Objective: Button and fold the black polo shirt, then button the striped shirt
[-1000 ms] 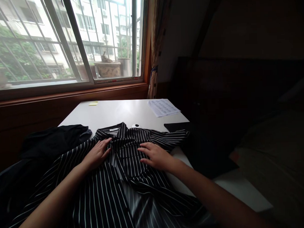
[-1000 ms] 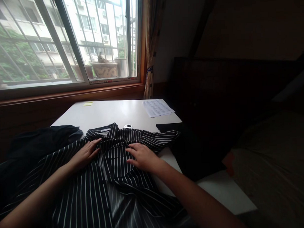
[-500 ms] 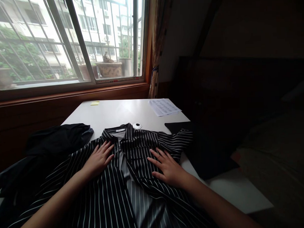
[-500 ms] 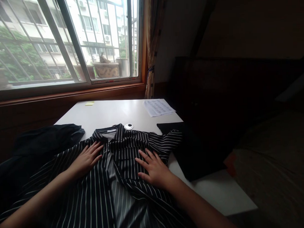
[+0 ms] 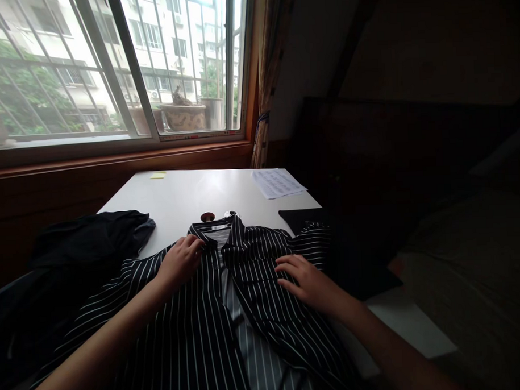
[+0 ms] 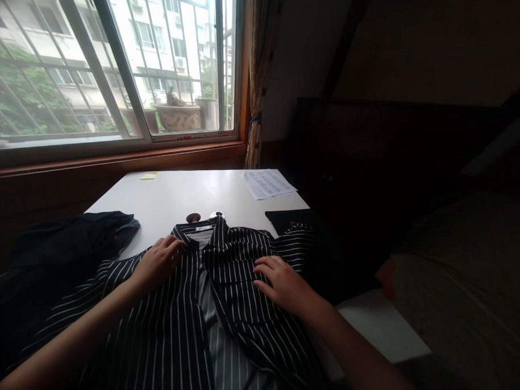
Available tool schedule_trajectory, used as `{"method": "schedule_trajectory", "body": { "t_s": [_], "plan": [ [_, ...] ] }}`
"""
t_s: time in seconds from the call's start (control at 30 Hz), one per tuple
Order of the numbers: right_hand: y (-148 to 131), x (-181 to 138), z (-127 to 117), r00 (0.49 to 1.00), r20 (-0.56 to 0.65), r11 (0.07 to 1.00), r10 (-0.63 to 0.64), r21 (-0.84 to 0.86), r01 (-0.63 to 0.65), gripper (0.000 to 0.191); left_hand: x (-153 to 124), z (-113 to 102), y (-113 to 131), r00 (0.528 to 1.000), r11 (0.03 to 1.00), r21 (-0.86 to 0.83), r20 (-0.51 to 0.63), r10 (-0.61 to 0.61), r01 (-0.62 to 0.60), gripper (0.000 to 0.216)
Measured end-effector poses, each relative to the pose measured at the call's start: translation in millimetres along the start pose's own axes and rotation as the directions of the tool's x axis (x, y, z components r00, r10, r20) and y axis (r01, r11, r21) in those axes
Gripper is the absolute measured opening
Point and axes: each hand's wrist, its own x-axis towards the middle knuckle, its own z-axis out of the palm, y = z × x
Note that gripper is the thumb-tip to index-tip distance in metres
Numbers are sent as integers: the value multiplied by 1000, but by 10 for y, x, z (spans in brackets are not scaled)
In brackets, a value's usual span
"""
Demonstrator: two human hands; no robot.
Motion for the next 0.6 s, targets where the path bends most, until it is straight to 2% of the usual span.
{"method": "schedule_trajectory", "body": {
  "t_s": [0.1, 0.17, 0.27, 0.37, 0.47, 0.6],
  "plan": [
    [-126, 433, -33, 985, -152, 997, -82, -18, 80, 20, 183, 89, -71, 996, 1000, -16, -87, 1, -3, 31],
    [-219, 782, 7, 973, -181, 989, -145, 0, 148, 20, 284, 178, -114, 995, 998, -43, -91, 38, -42, 31],
    [-329, 1291, 157, 967, -123, 973, -223, 36, 229, 24, 377, 296, -160, 994, 994, -73, -73, 76, -81, 24],
    [-356, 1649, 374, 973, -21, 973, -229, 40, 229, 31, 393, 369, -199, 995, 993, -90, -74, 73, -80, 22],
    [-295, 1773, 590, 971, 26, 971, -238, 45, 236, 28, 371, 408, -238, 994, 993, -101, -92, 59, -69, 27],
    [-152, 1702, 790, 971, -109, 956, -215, 179, 231, 18, 369, 439, -264, 991, 986, -147, -116, 66, -83, 33]
  ]
}}
